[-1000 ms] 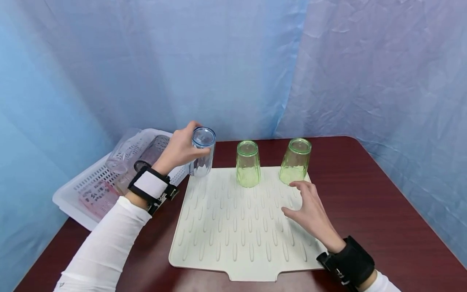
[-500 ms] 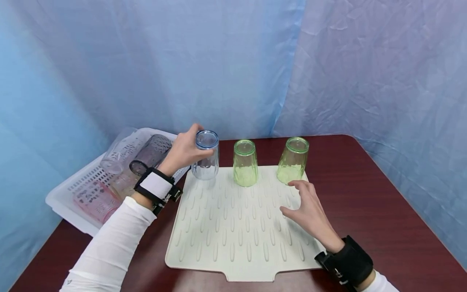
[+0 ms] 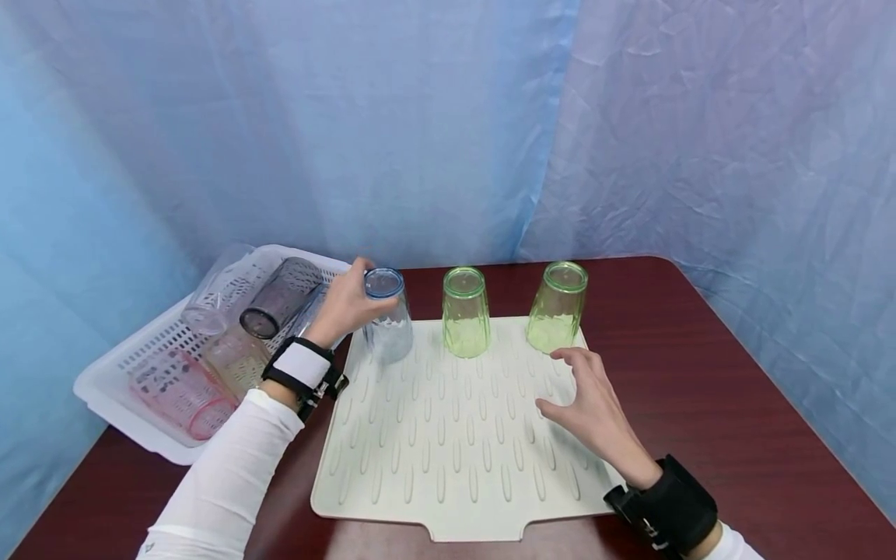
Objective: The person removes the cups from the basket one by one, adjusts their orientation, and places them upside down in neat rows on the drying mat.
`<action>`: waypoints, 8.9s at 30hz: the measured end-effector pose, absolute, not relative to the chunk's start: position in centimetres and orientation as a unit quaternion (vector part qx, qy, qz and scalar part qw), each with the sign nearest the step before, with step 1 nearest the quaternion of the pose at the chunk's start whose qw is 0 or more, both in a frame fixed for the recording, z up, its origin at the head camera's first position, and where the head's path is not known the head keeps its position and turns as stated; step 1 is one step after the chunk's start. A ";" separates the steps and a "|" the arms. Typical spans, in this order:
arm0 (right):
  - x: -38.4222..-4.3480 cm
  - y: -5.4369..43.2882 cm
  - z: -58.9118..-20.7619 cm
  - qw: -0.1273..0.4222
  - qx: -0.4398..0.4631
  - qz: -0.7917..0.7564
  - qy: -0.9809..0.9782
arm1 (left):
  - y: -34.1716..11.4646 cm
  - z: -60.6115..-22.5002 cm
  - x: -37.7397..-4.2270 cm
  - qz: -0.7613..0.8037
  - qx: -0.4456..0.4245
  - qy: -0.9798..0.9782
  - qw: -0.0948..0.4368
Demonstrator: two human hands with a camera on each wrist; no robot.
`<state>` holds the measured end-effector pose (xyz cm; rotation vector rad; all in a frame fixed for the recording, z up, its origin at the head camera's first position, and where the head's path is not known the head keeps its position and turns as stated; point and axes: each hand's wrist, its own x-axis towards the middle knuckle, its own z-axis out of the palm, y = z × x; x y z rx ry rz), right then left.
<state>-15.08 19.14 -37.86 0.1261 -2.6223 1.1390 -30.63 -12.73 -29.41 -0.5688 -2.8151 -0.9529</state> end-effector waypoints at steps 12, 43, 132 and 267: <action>-15.1 18.8 -37.6 0.145 0.046 0.386 -0.910 | -13.2 -30.7 -30.8 -0.307 -0.179 -0.933 0.061; -14.2 17.1 -36.8 0.107 0.072 0.344 -0.930 | -21.7 -25.0 -29.1 -0.249 -0.121 -0.958 0.076; -12.4 16.7 -37.2 0.141 0.109 0.371 -0.911 | -29.3 -18.6 -22.4 -0.182 -0.138 -0.970 0.086; -19.4 26.6 -41.5 0.270 -0.011 0.402 -0.875 | -27.3 -25.6 -26.3 -0.207 -0.166 -0.964 0.010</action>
